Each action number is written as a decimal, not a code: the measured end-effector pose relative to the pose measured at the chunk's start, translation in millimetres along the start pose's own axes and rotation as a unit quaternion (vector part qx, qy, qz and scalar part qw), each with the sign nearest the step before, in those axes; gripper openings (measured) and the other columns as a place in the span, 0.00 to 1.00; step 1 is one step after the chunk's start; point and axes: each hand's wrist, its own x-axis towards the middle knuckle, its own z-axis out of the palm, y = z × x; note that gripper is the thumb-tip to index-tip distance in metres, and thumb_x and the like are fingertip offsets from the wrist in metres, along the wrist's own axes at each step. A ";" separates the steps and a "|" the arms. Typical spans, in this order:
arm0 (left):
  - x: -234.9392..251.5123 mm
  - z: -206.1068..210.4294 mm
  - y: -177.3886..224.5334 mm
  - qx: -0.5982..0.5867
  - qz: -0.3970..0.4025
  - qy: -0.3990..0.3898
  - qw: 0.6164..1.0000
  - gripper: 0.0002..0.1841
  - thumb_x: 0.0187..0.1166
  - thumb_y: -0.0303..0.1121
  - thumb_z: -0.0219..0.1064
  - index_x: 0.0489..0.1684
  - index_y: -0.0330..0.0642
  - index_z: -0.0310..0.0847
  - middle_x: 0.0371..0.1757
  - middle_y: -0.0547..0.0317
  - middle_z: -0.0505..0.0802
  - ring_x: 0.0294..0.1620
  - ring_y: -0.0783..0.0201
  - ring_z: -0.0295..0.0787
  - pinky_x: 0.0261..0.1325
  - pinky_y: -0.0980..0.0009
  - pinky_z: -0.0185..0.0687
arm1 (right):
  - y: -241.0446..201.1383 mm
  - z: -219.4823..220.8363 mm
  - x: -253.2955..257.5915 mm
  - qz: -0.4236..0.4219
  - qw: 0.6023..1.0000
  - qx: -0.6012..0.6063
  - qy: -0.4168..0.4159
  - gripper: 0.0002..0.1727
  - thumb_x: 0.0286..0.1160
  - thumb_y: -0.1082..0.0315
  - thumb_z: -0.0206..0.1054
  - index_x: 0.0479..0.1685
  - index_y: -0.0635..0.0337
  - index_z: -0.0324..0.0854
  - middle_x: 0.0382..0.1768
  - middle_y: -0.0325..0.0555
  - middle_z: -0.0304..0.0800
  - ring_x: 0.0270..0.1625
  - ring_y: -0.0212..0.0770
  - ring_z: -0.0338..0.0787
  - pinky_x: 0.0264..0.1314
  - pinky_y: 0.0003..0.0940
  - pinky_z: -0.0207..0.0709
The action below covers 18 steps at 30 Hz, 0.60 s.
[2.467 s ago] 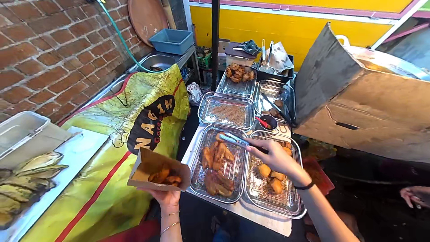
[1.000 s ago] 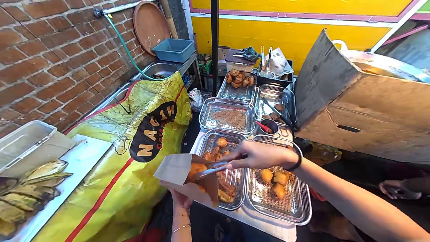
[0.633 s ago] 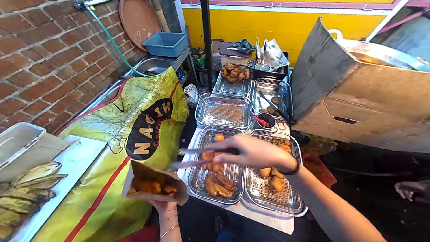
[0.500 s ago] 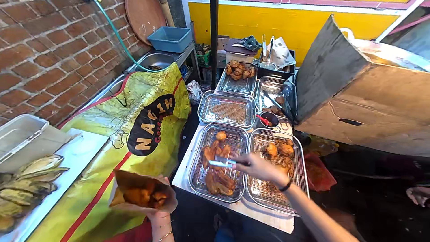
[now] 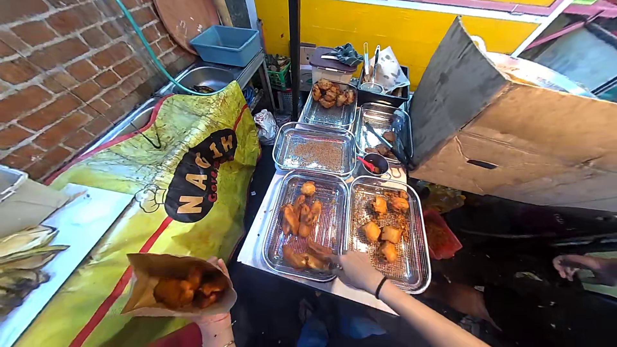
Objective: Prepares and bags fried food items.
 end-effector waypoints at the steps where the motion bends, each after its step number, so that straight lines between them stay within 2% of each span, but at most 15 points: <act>1: -1.2 -3.0 -0.2 -0.018 -0.007 -0.002 1.000 0.31 0.65 0.54 0.73 0.47 0.29 0.88 0.50 0.36 0.94 0.47 0.46 0.95 0.57 0.52 0.91 | 1.6 -3.7 -4.4 0.009 1.000 -0.018 -0.009 0.25 0.87 0.51 0.59 0.76 0.51 0.79 0.61 0.66 0.88 0.65 0.68 0.87 0.62 0.71 0.76; 2: -2.0 -6.3 -0.3 -0.029 -0.012 -0.007 0.999 0.31 0.66 0.53 0.73 0.49 0.28 0.87 0.52 0.35 0.93 0.50 0.44 0.94 0.59 0.51 0.90 | 1.5 -6.2 -6.8 0.016 0.999 -0.035 -0.013 0.25 0.87 0.53 0.58 0.77 0.52 0.78 0.62 0.67 0.87 0.66 0.69 0.86 0.61 0.71 0.76; 4: -5.8 -5.2 -3.8 -0.019 -0.002 0.005 1.000 0.33 0.66 0.57 0.71 0.49 0.29 0.87 0.53 0.37 0.94 0.53 0.46 0.94 0.62 0.51 0.89 | -4.3 -6.7 -7.2 0.025 0.997 -0.074 -0.014 0.24 0.88 0.54 0.56 0.77 0.55 0.78 0.62 0.69 0.86 0.64 0.71 0.87 0.58 0.70 0.77; 7: -8.8 -2.8 -6.5 0.030 0.007 0.034 0.999 0.37 0.62 0.64 0.71 0.48 0.33 0.89 0.50 0.41 0.95 0.51 0.49 0.95 0.58 0.53 0.91 | -2.4 -0.5 -1.8 0.000 0.996 -0.084 -0.011 0.26 0.92 0.51 0.51 0.76 0.57 0.78 0.60 0.70 0.87 0.63 0.71 0.87 0.59 0.69 0.77; 9: -10.3 -1.3 -8.2 0.073 0.021 0.059 0.995 0.37 0.60 0.66 0.72 0.48 0.37 0.89 0.50 0.44 0.95 0.52 0.51 0.95 0.56 0.53 0.92 | 17.6 -2.5 5.6 -0.027 0.999 -0.014 -0.028 0.25 0.91 0.49 0.51 0.72 0.53 0.82 0.58 0.65 0.90 0.65 0.68 0.87 0.63 0.71 0.75; 11: -11.1 5.5 -13.7 0.129 0.055 0.077 0.987 0.34 0.63 0.67 0.70 0.50 0.42 0.85 0.49 0.48 0.95 0.53 0.53 0.94 0.54 0.53 0.92 | 45.7 -6.1 12.3 -0.055 0.992 0.101 -0.056 0.25 0.91 0.48 0.53 0.74 0.49 0.84 0.59 0.60 0.92 0.65 0.59 0.89 0.70 0.65 0.75; 12: -11.0 8.0 -16.6 0.154 0.072 0.083 0.982 0.35 0.64 0.70 0.67 0.50 0.44 0.85 0.48 0.50 0.95 0.52 0.54 0.95 0.53 0.53 0.93 | 58.7 -6.1 13.3 -0.057 0.983 0.163 -0.065 0.25 0.91 0.48 0.54 0.74 0.49 0.84 0.55 0.55 0.93 0.57 0.51 0.91 0.65 0.56 0.79; 13: -11.3 8.9 -18.2 0.162 0.076 0.094 0.979 0.37 0.63 0.72 0.68 0.50 0.45 0.86 0.47 0.50 0.96 0.50 0.55 0.95 0.51 0.53 0.93 | 69.9 -3.9 12.4 -0.051 0.971 0.221 -0.069 0.25 0.91 0.47 0.55 0.74 0.48 0.84 0.43 0.49 0.91 0.39 0.40 0.85 0.47 0.43 0.78; 14: -11.9 8.2 -18.3 0.165 0.068 0.102 0.979 0.38 0.61 0.74 0.67 0.49 0.46 0.87 0.47 0.52 0.96 0.48 0.56 0.96 0.50 0.55 0.93 | 77.4 -3.7 9.8 -0.038 0.960 0.266 -0.073 0.25 0.91 0.47 0.56 0.74 0.48 0.83 0.35 0.43 0.85 0.28 0.33 0.76 0.34 0.33 0.72; 15: -12.0 7.2 -18.5 0.143 0.055 0.097 0.983 0.38 0.58 0.72 0.71 0.48 0.45 0.88 0.46 0.50 0.96 0.46 0.56 0.96 0.50 0.55 0.94 | 81.8 -5.6 7.6 -0.028 0.955 0.286 -0.071 0.24 0.90 0.46 0.56 0.75 0.47 0.83 0.32 0.40 0.83 0.24 0.30 0.71 0.29 0.30 0.67; 16: -12.0 4.5 -18.2 0.113 0.041 0.080 0.989 0.37 0.56 0.69 0.74 0.47 0.43 0.89 0.46 0.48 0.96 0.48 0.54 0.96 0.52 0.55 0.94 | 83.3 -9.2 5.8 -0.024 0.959 0.277 -0.061 0.25 0.90 0.46 0.56 0.76 0.46 0.82 0.33 0.42 0.84 0.25 0.31 0.72 0.31 0.32 0.68; 17: -11.4 0.5 -17.8 0.096 0.032 0.062 0.993 0.36 0.55 0.66 0.76 0.48 0.41 0.91 0.47 0.46 0.96 0.49 0.53 0.96 0.54 0.54 0.93 | 82.1 -15.1 4.5 -0.023 0.966 0.255 -0.046 0.25 0.91 0.46 0.55 0.77 0.47 0.81 0.39 0.46 0.88 0.31 0.36 0.78 0.39 0.38 0.74; 18: -10.2 -1.2 -19.2 0.092 0.039 0.061 0.993 0.36 0.56 0.66 0.76 0.48 0.40 0.90 0.49 0.46 0.96 0.51 0.53 0.96 0.55 0.54 0.93 | 78.8 -23.3 4.7 -0.019 0.970 0.238 -0.033 0.27 0.91 0.46 0.55 0.79 0.48 0.80 0.48 0.53 0.92 0.42 0.44 0.87 0.54 0.47 0.79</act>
